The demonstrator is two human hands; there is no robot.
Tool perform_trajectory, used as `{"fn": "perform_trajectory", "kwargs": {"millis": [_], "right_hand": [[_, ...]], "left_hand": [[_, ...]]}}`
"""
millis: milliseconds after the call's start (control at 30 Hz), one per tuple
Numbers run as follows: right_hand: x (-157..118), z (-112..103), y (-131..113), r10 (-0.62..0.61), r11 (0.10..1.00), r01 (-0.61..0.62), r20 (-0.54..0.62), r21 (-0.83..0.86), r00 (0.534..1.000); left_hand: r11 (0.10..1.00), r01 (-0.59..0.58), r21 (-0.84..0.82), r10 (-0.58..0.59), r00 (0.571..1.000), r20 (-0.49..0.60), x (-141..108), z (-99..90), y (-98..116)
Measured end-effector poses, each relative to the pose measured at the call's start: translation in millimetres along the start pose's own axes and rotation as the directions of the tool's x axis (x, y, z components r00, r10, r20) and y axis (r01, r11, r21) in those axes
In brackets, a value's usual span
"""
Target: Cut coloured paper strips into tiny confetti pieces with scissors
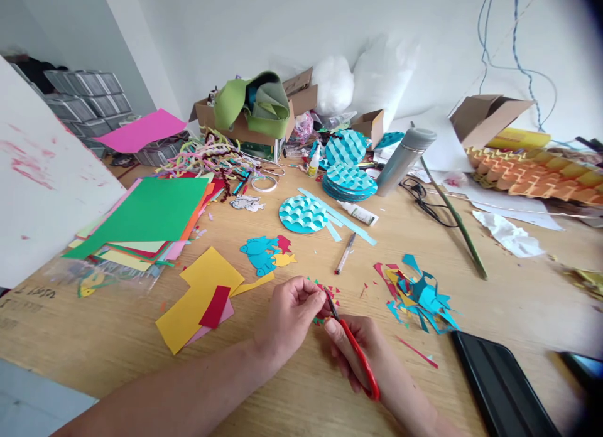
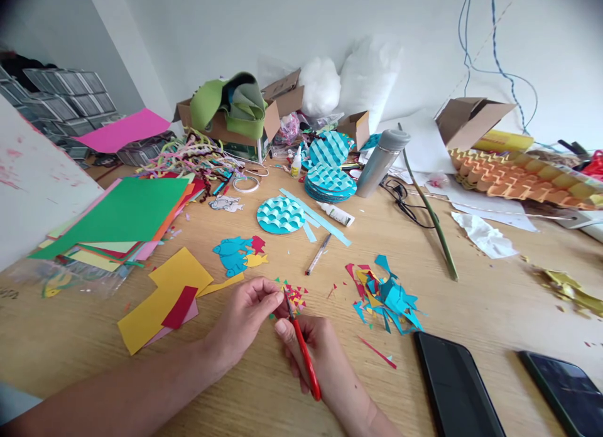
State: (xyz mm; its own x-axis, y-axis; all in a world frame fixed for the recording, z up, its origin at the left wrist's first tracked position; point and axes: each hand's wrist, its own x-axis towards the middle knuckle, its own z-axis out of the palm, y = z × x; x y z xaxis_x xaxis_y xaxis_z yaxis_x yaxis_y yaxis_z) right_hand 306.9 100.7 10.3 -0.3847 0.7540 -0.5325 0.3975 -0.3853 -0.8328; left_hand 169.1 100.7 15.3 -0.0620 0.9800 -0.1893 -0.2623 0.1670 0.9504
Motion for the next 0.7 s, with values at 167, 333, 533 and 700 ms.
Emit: {"fn": "perform_trajectory", "kwargs": {"millis": [167, 333, 533, 700], "right_hand": [[1, 0, 1, 0.012, 1.0, -0.012, -0.005, 0.015, 1.0], [5, -1, 6, 0.007, 1.0, -0.007, 0.01, 0.019, 1.0], [1, -1, -1, 0.057, 0.998, -0.057, 0.001, 0.029, 0.998], [-4, -8, -5, 0.04, 0.992, -0.048, 0.069, 0.119, 0.997]], "left_hand": [[1.0, -0.003, 0.008, 0.003, 1.0, 0.002, 0, -0.8, -1], [1.0, -0.002, 0.001, 0.002, 1.0, 0.005, 0, -1.2, -1], [0.999, 0.032, -0.008, -0.032, 0.998, -0.05, 1, 0.1, -1], [0.997, 0.08, 0.021, -0.075, 0.981, -0.177, 9, -5.6, 1]]}}
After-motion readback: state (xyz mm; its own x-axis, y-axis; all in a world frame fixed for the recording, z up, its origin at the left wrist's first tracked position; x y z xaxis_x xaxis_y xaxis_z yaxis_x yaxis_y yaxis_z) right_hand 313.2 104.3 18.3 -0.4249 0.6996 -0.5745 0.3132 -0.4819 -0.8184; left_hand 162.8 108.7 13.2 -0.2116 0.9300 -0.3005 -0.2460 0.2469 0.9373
